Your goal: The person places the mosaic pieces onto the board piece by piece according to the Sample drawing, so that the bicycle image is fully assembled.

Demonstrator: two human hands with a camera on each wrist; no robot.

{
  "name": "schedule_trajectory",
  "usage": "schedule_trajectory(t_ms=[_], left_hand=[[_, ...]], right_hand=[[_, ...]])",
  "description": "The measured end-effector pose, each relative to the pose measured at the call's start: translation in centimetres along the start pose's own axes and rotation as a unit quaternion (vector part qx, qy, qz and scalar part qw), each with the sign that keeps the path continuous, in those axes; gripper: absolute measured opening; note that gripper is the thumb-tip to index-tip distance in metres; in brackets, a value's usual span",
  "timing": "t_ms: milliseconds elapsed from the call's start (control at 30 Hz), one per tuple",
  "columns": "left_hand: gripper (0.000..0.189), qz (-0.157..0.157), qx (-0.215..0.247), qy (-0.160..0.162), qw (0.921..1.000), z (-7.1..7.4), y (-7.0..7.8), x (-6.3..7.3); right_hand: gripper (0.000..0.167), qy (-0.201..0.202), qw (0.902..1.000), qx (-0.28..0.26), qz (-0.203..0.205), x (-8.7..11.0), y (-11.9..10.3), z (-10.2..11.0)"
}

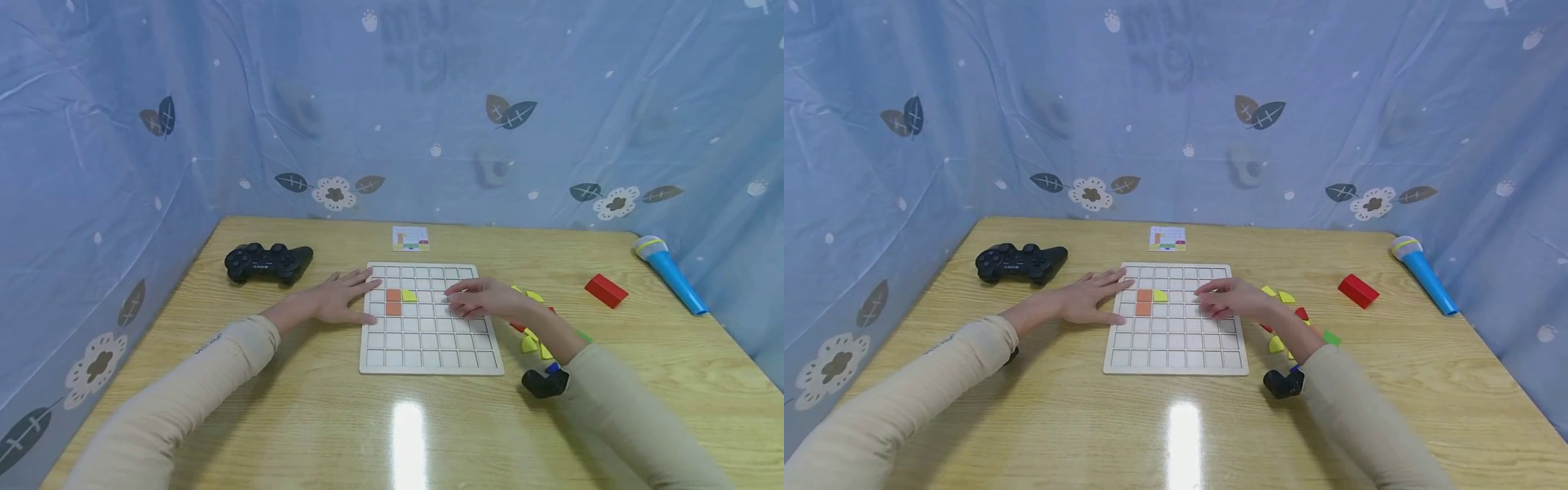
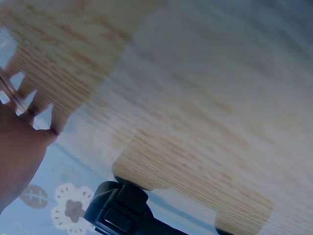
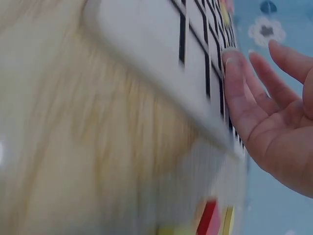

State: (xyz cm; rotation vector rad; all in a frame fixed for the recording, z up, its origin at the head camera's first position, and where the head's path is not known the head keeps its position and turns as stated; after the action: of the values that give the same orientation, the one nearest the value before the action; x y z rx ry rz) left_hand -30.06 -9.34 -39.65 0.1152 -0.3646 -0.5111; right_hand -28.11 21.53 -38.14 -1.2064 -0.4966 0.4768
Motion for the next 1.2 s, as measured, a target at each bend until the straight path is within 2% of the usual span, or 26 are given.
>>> schedule_trajectory(t_ms=[267,467,633,833,1033,1200], left_hand=[[0.087,-0.003,0.004,0.001,1.0,0.1,0.1,0.0],[0.087,-0.008,0.002,0.005,1.0,0.2,0.1,0.1],[0.087,-0.006,0.003,0.007,1.0,0.2,0.2,0.2],[0.086,-0.004,0.002,0.01,0.9999,0.3,0.3,0.3],[0.087,-0.003,0.001,0.01,0.9999,0.3,0.2,0.3],[0.087,-0.004,0.0,0.012,0.9999,0.3,0.2,0.3]], right_hand=[[0.048,0.026,0.9994,-0.021,-0.005,3.5,1.2,3.8],[0.055,0.047,0.9981,0.04,-0.007,6.3,1.6,6.3],[0.054,0.075,0.9945,0.074,0.003,8.2,1.8,7.6],[0.052,0.114,0.9813,0.154,0.018,10.5,2.1,8.7],[0.049,0.115,0.9738,0.192,0.041,12.3,3.0,9.2],[0.052,0.107,0.9659,0.233,0.037,13.4,3.5,9.4]])
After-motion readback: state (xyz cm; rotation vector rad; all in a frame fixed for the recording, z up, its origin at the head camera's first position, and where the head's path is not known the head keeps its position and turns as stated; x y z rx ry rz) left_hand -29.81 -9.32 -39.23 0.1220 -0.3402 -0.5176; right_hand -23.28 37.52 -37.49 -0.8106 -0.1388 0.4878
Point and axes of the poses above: each hand's wrist, its own x-axis away from the middle knuckle, its own z-axis out of the back of the hand, y = z × x, the point moved 3 cm from there along -x, towards the middle knuckle, and after that the axes turned 13 degrees about z, right-handed, at the moved point
